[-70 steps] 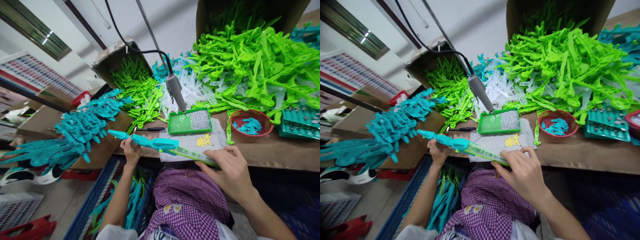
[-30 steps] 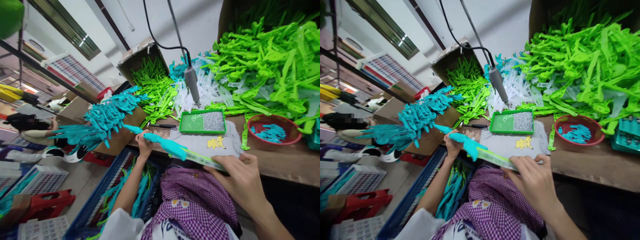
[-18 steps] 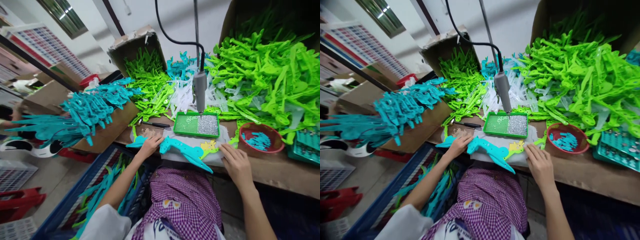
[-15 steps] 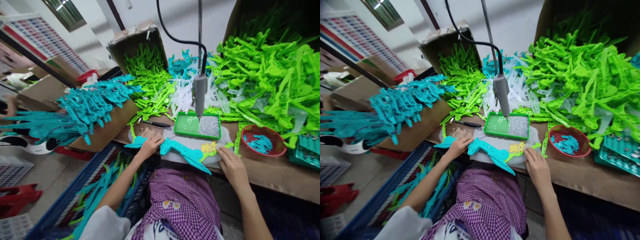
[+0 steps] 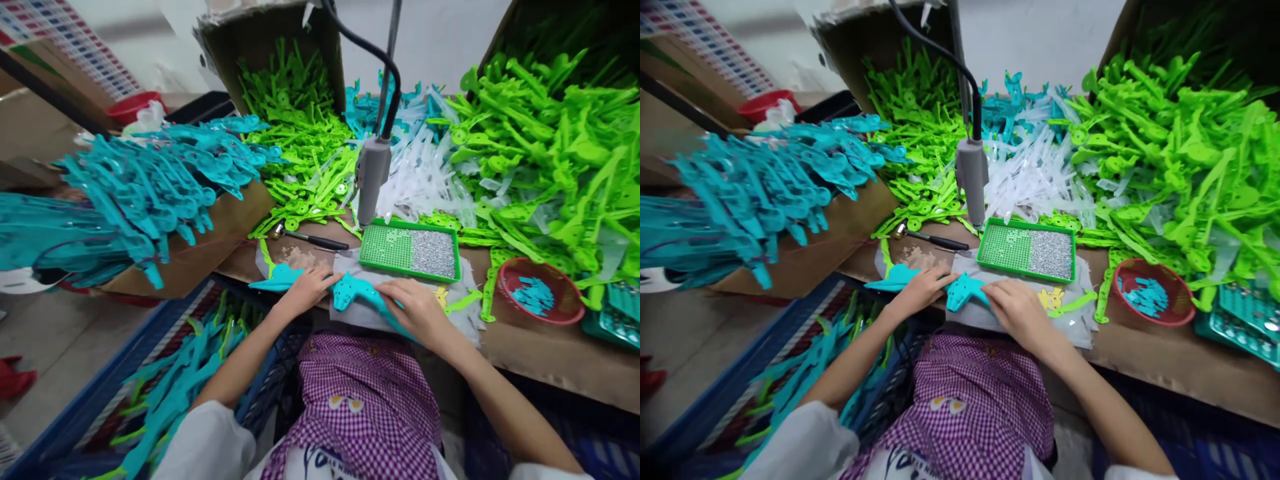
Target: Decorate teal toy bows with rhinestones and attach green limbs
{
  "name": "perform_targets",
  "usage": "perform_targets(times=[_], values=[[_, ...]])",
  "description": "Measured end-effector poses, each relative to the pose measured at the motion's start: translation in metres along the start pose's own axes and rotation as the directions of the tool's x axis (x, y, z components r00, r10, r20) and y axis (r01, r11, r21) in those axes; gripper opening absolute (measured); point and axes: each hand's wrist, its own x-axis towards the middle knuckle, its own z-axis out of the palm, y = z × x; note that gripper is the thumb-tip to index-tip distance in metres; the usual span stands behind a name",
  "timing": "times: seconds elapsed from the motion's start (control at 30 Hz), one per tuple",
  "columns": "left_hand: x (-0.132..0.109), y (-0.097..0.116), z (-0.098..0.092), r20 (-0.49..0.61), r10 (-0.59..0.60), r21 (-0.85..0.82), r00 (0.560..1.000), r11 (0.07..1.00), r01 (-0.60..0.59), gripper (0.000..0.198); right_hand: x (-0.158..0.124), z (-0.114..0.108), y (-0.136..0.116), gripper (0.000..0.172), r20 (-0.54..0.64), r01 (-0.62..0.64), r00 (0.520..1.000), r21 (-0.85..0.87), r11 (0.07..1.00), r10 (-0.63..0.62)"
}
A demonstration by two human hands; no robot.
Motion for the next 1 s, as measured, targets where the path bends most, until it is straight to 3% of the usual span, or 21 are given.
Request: perform_targets(times=[0.13,0.2,0.3,0.43,0.53,0.63,0.73,0.87,1.0], values=[[0.004,0.001,-0.001,-0.003,0.012,-0.031,1.0,0.999,-0.012,0.054,0.08,0.032,-0.001,0.028,0.255,0.111,0.957,0.109,0.988,-0.136],[0.005,0.003,-0.003,0.011,0.029,-0.003,1.0,1.0,-0.029,0.054,0.123,0.058,0.007,0.029,0.389,0.018,0.921,-0.057,0.998,0.005],[0.003,0.008,-0.007,0.034,0.04,0.053,0.999,0.998,-0.041,0.056,0.172,0.104,0.026,0.035,0.453,-0.032,0.875,-0.304,0.952,0.174],[-0.004,0.012,-0.016,0.033,0.077,0.102,0.996,0.992,-0.08,0.053,0.198,0.153,0.042,0.035,0.496,-0.017,0.841,-0.372,0.928,0.214],[-0.008,0.014,-0.023,0.017,0.112,0.126,0.994,0.986,-0.113,0.053,0.204,0.17,0.043,0.032,0.521,0.002,0.822,-0.407,0.913,0.23],[-0.011,0.014,-0.03,0.009,0.165,0.152,0.986,0.975,-0.165,0.053,0.208,0.167,0.039,0.035,0.52,0.035,0.828,-0.419,0.907,0.208],[-0.009,0.013,-0.036,0.015,0.206,0.165,0.978,0.965,-0.206,0.057,0.21,0.146,0.032,0.038,0.512,0.066,0.841,-0.421,0.905,0.176],[-0.002,0.008,-0.044,0.039,0.214,0.176,0.976,0.96,-0.218,0.066,0.201,0.098,0.02,0.036,0.554,0.204,0.832,-0.361,0.91,0.034],[0.006,0.006,-0.054,0.039,0.271,0.161,0.962,0.948,-0.274,0.074,0.185,0.045,0.002,0.047,0.533,0.321,0.843,-0.39,0.863,-0.073]])
